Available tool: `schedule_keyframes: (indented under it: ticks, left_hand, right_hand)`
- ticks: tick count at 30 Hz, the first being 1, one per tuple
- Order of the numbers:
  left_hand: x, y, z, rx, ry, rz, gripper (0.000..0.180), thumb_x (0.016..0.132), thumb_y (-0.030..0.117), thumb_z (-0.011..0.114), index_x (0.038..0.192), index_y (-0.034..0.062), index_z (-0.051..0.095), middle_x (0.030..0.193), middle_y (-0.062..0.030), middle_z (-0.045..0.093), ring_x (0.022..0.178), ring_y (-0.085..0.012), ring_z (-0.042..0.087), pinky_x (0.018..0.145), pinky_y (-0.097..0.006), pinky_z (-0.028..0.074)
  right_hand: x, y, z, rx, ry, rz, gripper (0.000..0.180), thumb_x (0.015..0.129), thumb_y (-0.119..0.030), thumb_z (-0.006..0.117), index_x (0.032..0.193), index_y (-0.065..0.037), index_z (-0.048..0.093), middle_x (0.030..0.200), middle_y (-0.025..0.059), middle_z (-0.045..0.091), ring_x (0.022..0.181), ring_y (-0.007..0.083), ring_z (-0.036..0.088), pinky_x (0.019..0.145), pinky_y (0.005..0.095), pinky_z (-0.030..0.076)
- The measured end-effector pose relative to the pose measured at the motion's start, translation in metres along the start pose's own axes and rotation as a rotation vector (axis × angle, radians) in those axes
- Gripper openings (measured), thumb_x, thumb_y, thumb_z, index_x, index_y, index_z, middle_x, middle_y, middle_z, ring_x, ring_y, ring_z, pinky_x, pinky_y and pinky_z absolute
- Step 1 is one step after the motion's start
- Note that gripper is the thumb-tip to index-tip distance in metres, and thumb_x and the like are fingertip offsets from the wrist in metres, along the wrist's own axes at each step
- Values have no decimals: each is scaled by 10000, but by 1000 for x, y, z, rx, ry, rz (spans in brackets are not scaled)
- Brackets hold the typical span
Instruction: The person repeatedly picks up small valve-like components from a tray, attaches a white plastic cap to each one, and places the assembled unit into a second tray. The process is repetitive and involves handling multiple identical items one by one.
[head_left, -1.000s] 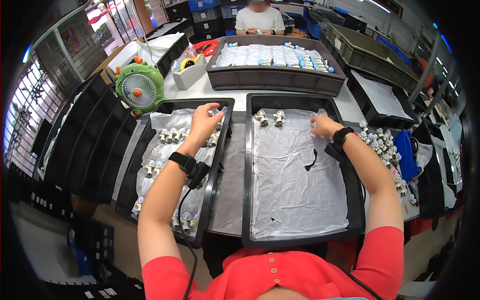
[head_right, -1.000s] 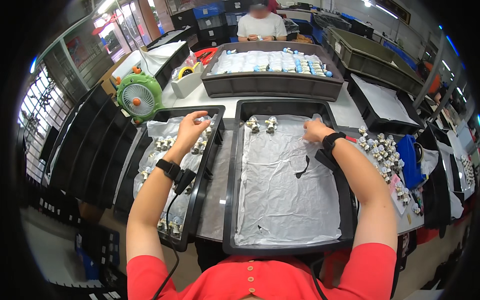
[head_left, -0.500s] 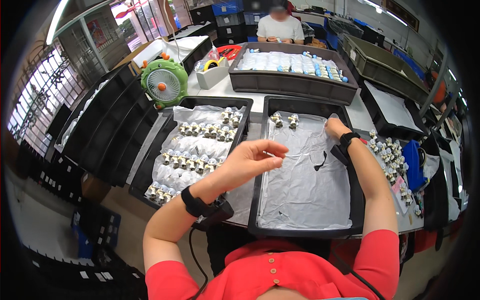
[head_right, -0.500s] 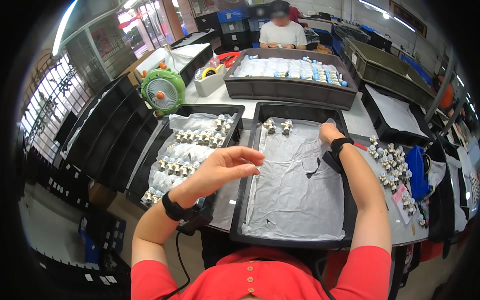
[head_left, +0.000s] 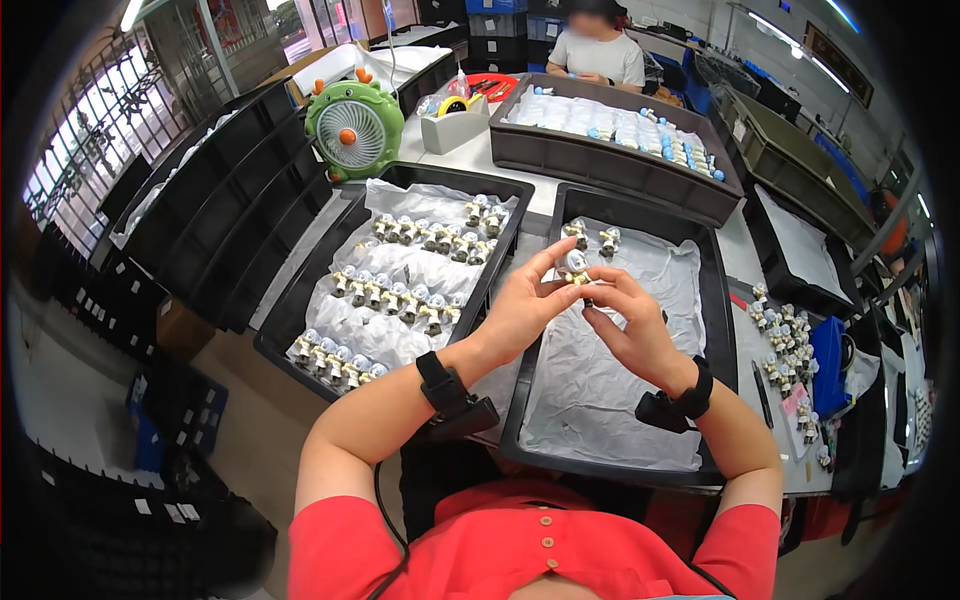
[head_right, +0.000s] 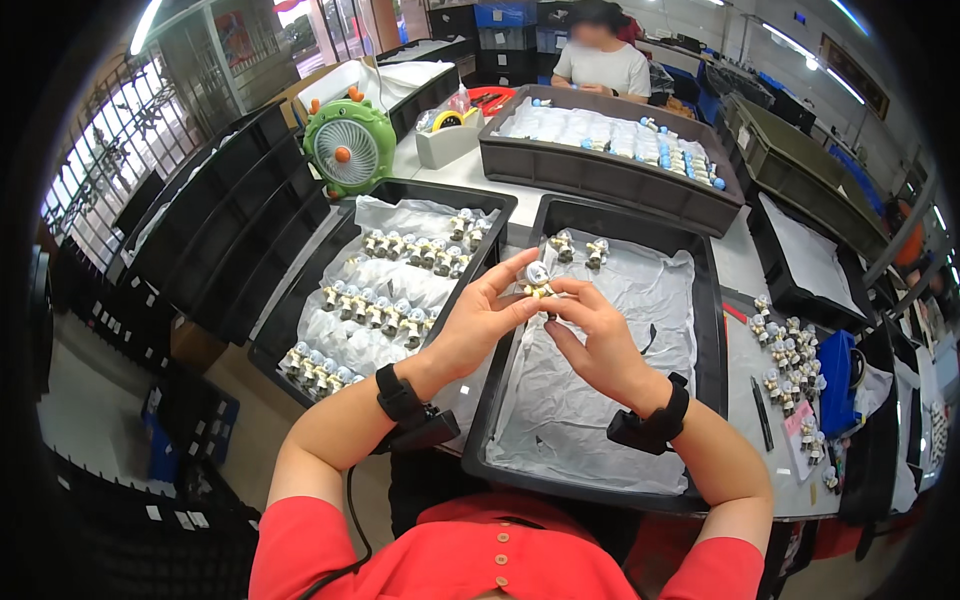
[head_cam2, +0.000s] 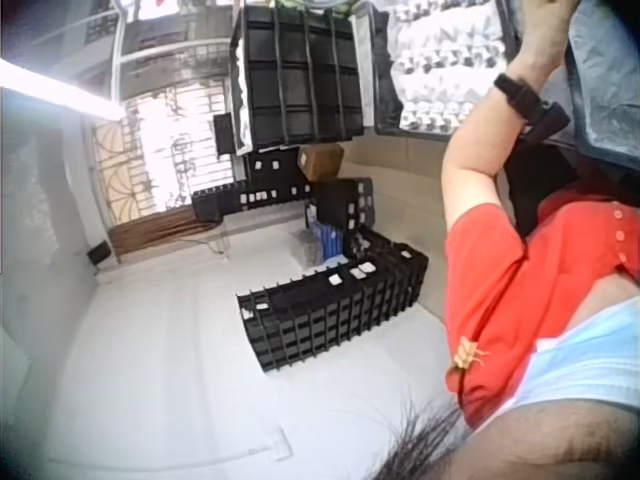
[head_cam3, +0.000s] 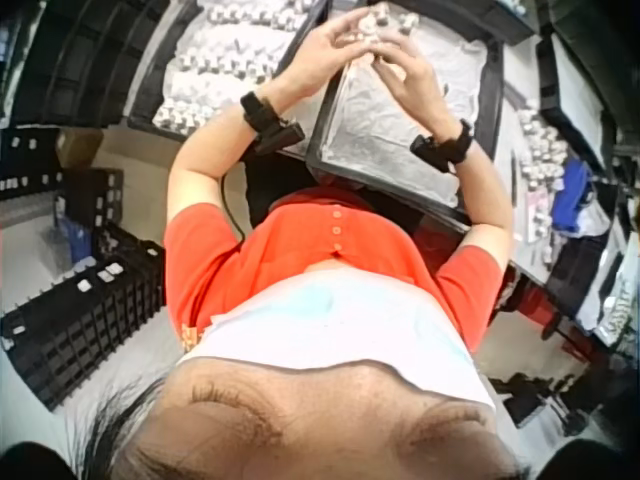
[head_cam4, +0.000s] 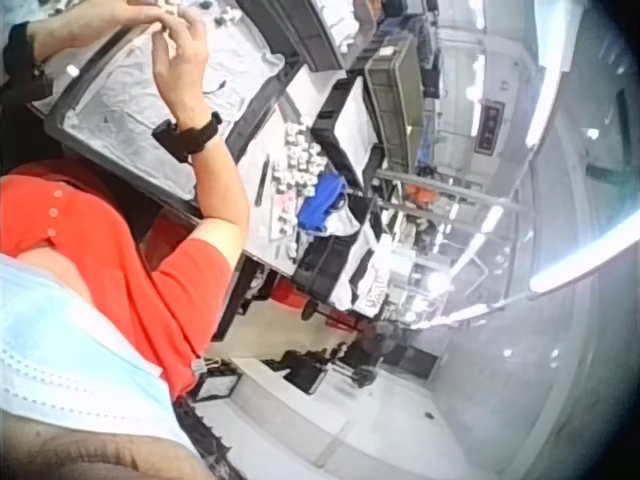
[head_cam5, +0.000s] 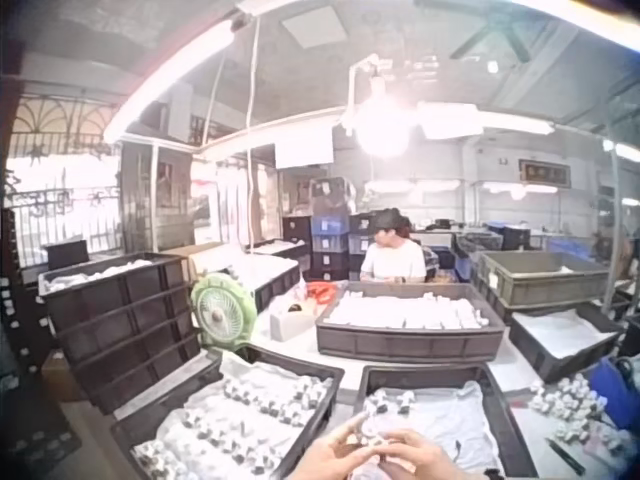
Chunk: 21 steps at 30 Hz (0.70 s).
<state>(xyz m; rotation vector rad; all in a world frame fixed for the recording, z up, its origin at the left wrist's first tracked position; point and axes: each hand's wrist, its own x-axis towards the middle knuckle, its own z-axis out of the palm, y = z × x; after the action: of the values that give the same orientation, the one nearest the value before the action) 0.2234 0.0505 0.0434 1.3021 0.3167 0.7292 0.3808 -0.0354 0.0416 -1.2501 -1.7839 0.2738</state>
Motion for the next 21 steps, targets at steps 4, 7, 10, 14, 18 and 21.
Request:
schedule_keyframes:
  ticks: [4,7,10,14,18,21]
  left_hand:
    - [-1,0,0,113,-19,19,578,840,83,601,1350,53,332,1097,-32,543,959,-86,515,818,-233,444]
    - [-2,-4,-4,239,7,53,587,831,88,617,1347,53,339,1048,-25,550,915,-80,515,794,-225,448]
    - [-1,-8,-3,278,12,80,595,824,90,629,1342,52,339,1023,-28,547,881,-85,516,769,-227,451]
    - [-3,-9,-1,224,18,32,583,820,93,636,1325,47,349,1032,-34,542,869,-89,514,776,-235,448]
    - [-5,-8,-4,166,13,-42,564,821,97,636,1310,40,361,1085,-42,525,900,-98,513,796,-243,445]
    - [-4,-4,0,98,9,3,555,826,87,624,1311,35,358,1149,-47,508,937,-104,513,816,-249,440]
  right_hand:
    - [-5,8,6,496,21,222,285,788,30,597,1032,10,451,1097,133,517,1007,203,571,819,280,494]
    - [-4,7,8,606,-14,296,325,804,33,585,1051,-13,379,1095,98,493,1030,177,556,849,278,489]
    - [-6,7,11,726,23,317,343,805,29,587,1070,-25,376,1097,79,460,1002,185,569,841,276,488]
    - [-5,6,9,778,-21,390,360,802,30,592,1080,-31,371,1103,78,437,997,179,567,832,260,484]
    - [-5,9,6,832,-42,487,348,829,-32,590,1111,-27,386,1093,79,466,976,158,569,812,245,480]
    - [-5,17,3,982,-103,635,339,864,-115,573,1148,-19,417,1069,79,517,947,146,576,802,244,477]
